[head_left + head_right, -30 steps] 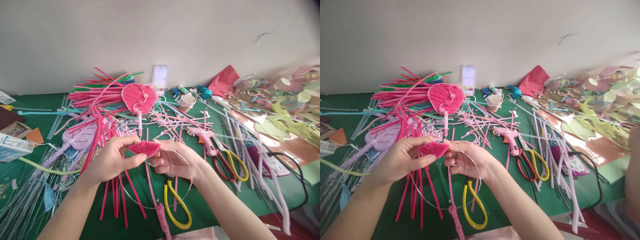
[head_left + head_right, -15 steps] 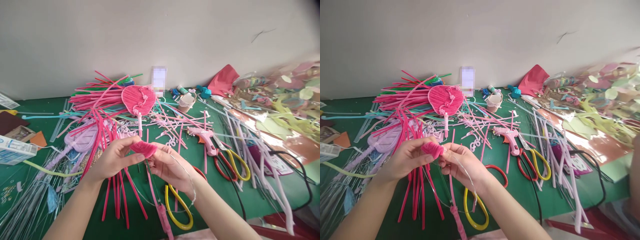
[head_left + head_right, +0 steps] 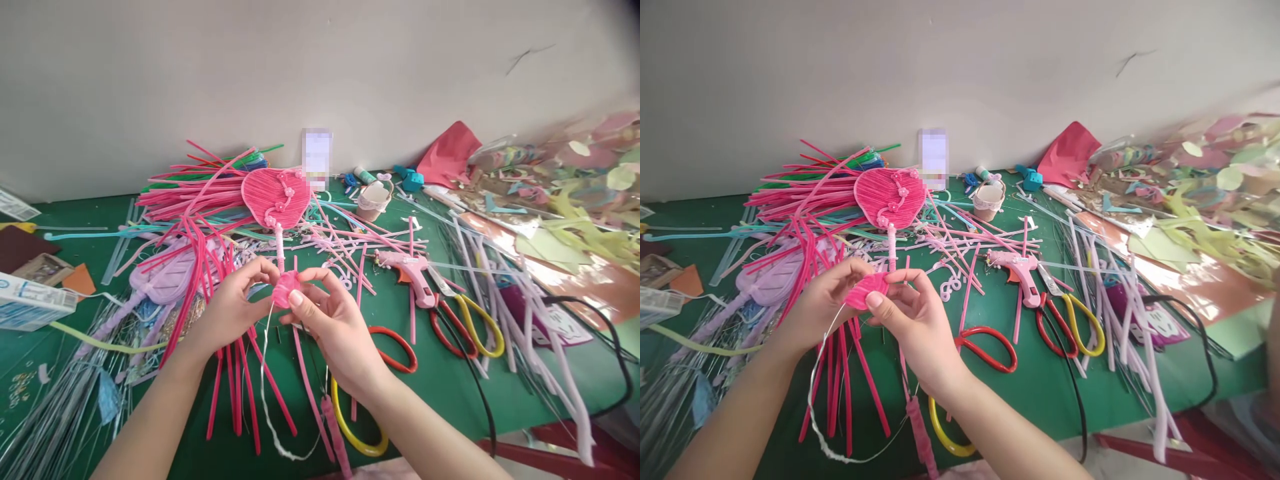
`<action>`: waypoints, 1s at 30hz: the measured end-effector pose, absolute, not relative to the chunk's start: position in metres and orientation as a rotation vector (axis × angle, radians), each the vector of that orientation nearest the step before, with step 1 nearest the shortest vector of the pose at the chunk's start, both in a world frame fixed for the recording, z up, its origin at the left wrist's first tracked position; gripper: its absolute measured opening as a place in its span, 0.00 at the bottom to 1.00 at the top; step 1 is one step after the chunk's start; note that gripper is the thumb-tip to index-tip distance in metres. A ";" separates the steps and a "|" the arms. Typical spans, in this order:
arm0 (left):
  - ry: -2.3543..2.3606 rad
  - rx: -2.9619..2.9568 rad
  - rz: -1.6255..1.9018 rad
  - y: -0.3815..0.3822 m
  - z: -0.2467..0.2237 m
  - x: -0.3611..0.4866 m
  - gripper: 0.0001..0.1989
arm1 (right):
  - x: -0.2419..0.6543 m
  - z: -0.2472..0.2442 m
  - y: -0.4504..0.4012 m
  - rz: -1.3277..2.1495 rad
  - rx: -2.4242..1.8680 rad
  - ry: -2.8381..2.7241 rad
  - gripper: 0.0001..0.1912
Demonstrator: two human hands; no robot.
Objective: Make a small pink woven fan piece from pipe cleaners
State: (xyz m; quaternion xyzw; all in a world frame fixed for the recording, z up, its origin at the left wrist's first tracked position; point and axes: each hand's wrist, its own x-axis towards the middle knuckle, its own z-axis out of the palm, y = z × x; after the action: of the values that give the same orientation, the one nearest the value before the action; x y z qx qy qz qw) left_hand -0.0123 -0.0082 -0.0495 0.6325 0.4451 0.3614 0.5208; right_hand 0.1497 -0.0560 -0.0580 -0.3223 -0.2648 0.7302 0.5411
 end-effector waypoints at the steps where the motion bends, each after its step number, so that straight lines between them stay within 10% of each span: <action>1: 1.048 1.501 0.828 -0.010 -0.046 -0.014 0.10 | 0.151 -0.057 -0.056 1.676 -0.803 -0.661 0.18; 30: 1.271 1.430 0.793 -0.021 -0.024 -0.018 0.10 | 0.162 -0.054 -0.055 -0.283 -1.156 -1.879 0.06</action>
State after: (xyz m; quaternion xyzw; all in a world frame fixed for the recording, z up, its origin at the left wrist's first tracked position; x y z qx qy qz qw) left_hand -0.0184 -0.0209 -0.0240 0.5940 0.5277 0.3295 0.5100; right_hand 0.1616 -0.0555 -0.0541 -0.4661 -0.7574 -0.1142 0.4429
